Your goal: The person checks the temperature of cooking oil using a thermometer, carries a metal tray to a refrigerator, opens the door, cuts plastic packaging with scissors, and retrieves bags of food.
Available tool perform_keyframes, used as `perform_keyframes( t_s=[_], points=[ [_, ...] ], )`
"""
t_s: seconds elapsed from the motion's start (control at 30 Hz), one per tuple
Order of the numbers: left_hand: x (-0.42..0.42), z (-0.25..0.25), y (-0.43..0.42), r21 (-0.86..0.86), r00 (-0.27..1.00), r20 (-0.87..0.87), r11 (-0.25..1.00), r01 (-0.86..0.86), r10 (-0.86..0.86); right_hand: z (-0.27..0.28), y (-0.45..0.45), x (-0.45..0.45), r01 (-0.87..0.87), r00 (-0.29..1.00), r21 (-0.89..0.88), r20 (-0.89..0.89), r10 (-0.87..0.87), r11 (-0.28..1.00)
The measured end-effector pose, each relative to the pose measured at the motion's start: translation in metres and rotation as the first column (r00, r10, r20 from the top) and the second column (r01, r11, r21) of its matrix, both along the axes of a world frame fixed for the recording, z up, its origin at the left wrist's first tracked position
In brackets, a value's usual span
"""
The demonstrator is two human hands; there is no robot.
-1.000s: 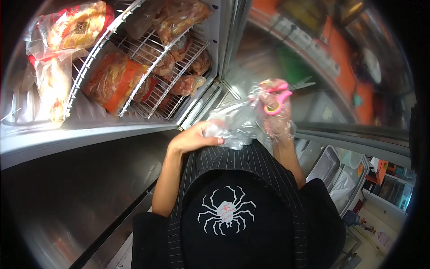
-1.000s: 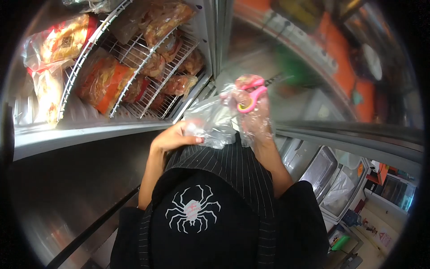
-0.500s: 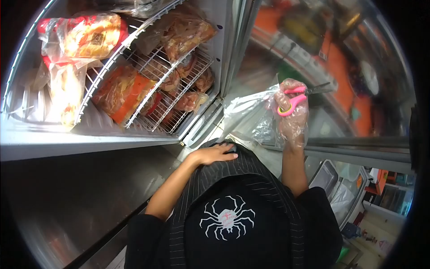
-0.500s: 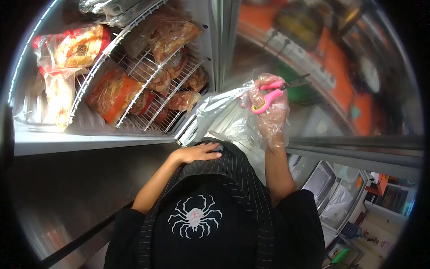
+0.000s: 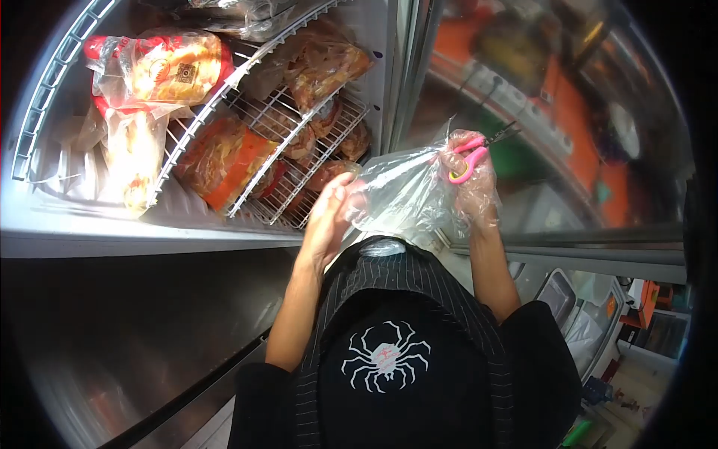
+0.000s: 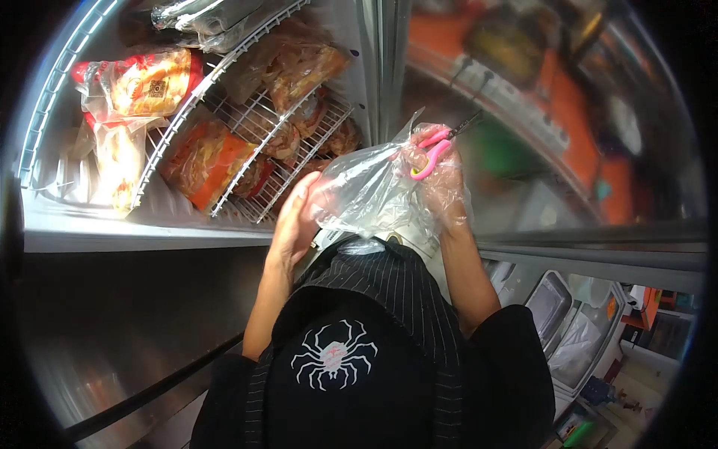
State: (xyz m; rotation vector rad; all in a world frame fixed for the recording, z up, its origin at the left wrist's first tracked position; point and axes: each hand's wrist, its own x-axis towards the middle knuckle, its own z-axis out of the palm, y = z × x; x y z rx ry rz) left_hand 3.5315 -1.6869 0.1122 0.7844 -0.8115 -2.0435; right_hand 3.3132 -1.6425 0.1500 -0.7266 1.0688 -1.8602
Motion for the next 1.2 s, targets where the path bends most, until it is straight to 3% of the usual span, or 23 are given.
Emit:
perform_keyframes(
  t_s=[0.07,0.13,0.17,0.27,0.33,0.37,0.4,0.53,0.6,0.67,0.73,0.77,0.83,0.87,0.9,0.93,0.97,1.0,1.03,1.07,1.1,1.17,1.2],
  points=[
    [-0.003,-0.021,0.009,0.034,0.986,-0.006,0.985,0.169,-0.169,-0.016,-0.005,0.0,0.004,0.999,0.026,0.044,-0.005,1.0],
    [-0.003,-0.037,0.009,0.037,0.954,0.113,0.96,0.276,-0.278,-0.04,-0.011,-0.001,0.046,0.993,-0.093,-0.104,-0.056,0.995],
    [0.0,-0.035,0.005,0.149,0.966,0.053,0.958,0.244,-0.254,-0.029,-0.007,0.005,0.041,0.996,-0.083,-0.077,-0.047,0.996],
    [0.004,-0.021,0.01,0.239,0.981,0.007,0.953,0.189,-0.196,-0.04,-0.004,0.01,0.144,0.988,-0.019,-0.059,-0.145,0.989],
    [0.001,-0.021,0.014,0.312,0.981,0.058,0.937,0.156,-0.183,-0.067,-0.003,0.006,0.18,0.975,-0.084,-0.118,-0.189,0.98],
    [0.002,-0.035,0.013,0.293,0.973,0.064,0.936,0.195,-0.223,-0.076,-0.005,0.006,0.214,0.955,-0.155,-0.173,-0.24,0.964],
    [0.002,-0.046,0.013,0.274,0.963,0.073,0.934,0.23,-0.259,-0.079,-0.005,0.008,0.244,0.956,-0.108,-0.141,-0.258,0.964],
    [0.001,-0.048,0.017,0.246,0.986,0.084,0.962,0.121,-0.146,-0.115,-0.002,-0.003,0.26,0.961,-0.034,-0.09,-0.262,0.965],
    [0.01,-0.057,0.013,0.148,0.975,0.202,0.987,0.061,-0.091,-0.158,-0.008,-0.022,0.044,0.901,0.018,0.431,-0.047,0.999],
    [0.022,-0.062,0.007,0.016,0.922,0.385,0.999,0.031,-0.035,-0.143,0.0,-0.013,0.166,0.984,-0.07,-0.051,-0.17,0.984],
    [0.032,-0.047,0.007,-0.113,0.887,0.461,0.993,0.021,0.034,-0.134,0.01,-0.031,0.239,0.967,0.079,-0.111,-0.229,0.968],
    [0.036,-0.048,0.005,-0.098,0.883,0.468,0.995,0.009,0.038,-0.129,0.011,-0.037,0.22,0.971,0.064,-0.108,-0.213,0.973],
    [0.04,-0.042,0.004,-0.094,0.877,0.477,0.996,-0.007,0.051,-0.116,0.013,-0.044,0.171,0.983,-0.089,0.08,-0.164,0.981],
    [0.038,-0.045,0.003,-0.11,0.872,0.487,0.994,0.003,0.052,-0.101,0.009,-0.033,0.162,0.984,-0.092,0.085,-0.155,0.982],
    [0.033,-0.037,0.004,-0.111,0.867,0.497,0.993,0.033,0.026,-0.08,0.004,-0.008,-0.088,0.838,0.004,0.541,0.072,0.996],
    [0.026,-0.029,0.006,-0.108,0.862,0.507,0.992,0.069,-0.005,-0.057,0.003,0.019,-0.343,0.446,-0.027,0.875,0.188,0.939],
    [0.022,-0.037,0.006,-0.027,0.889,0.45,0.993,0.113,-0.089,-0.028,0.006,0.047,-0.463,0.842,0.1,0.36,0.402,0.881],
    [0.019,-0.046,0.006,0.013,0.922,0.362,0.99,0.142,-0.137,-0.008,0.009,0.068,-0.465,0.784,0.283,-0.309,0.539,0.839],
    [0.017,-0.041,0.009,0.095,0.96,0.232,0.986,0.139,-0.158,-0.006,0.008,0.076,-0.462,0.785,0.286,-0.309,0.537,0.84],
    [0.015,-0.034,0.011,0.174,0.982,0.096,0.974,0.141,-0.16,-0.007,0.006,0.081,-0.544,0.783,0.289,-0.163,0.601,0.788],
    [0.016,-0.03,0.012,0.199,0.991,0.074,0.976,0.091,-0.108,-0.011,0.004,0.084,-0.625,0.757,0.281,-0.011,0.653,0.729],
    [0.032,-0.044,0.012,0.204,0.999,0.029,0.978,0.032,-0.039,-0.036,0.002,0.079,-0.569,0.801,0.251,-0.044,0.597,0.783],
    [0.038,-0.035,0.011,0.067,0.988,0.153,0.998,-0.005,-0.006,-0.044,0.003,0.076,-0.504,0.845,0.209,-0.08,0.529,0.838]
  ],
)
